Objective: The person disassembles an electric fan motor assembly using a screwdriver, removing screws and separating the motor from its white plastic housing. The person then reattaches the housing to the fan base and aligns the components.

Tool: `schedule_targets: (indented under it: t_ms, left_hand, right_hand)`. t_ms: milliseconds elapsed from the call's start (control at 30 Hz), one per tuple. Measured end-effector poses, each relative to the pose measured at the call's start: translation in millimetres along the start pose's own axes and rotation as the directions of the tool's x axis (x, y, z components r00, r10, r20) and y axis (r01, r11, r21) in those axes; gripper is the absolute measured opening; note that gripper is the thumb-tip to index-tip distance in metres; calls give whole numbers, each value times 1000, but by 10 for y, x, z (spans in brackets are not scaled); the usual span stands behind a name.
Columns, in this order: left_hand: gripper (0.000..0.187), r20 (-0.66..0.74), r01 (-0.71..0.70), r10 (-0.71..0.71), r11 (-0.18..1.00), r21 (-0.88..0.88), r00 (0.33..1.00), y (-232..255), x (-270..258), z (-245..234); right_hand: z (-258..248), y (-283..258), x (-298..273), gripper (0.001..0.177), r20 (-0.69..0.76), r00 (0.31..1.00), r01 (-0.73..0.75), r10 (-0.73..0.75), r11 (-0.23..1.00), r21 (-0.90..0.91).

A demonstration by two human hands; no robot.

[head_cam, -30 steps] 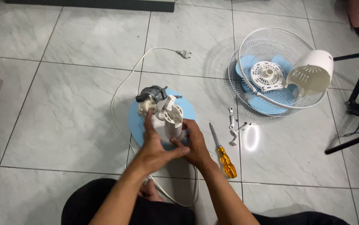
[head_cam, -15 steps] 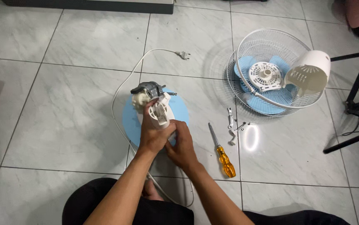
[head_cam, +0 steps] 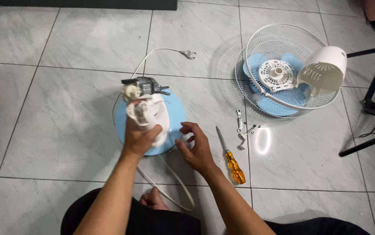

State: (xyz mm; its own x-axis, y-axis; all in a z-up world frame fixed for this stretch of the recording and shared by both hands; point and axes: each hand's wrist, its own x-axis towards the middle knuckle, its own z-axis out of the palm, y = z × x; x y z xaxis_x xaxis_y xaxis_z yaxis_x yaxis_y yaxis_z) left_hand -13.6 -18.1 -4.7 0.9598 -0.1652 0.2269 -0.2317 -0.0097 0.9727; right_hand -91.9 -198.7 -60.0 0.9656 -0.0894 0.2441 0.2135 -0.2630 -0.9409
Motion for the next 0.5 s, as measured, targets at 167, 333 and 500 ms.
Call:
schedule_targets:
  t_ms: [167,333,500]
  left_hand:
    - [69,-37,82,-84,995,-50,996,44,100,-226]
    - [57,-56,142,-147,987,-78,988,84,233,-426]
    - [58,-48,166,-168,985,-49,985,98,245,-473]
  right_hand:
    - [-93,81,-12,46,-40,999,-26,27,1000,16]
    - [-196,187,25,34,-81,996,-51,43,993,-105]
    - [-147,209,283,34,-135,990,-20,-29,938,-345]
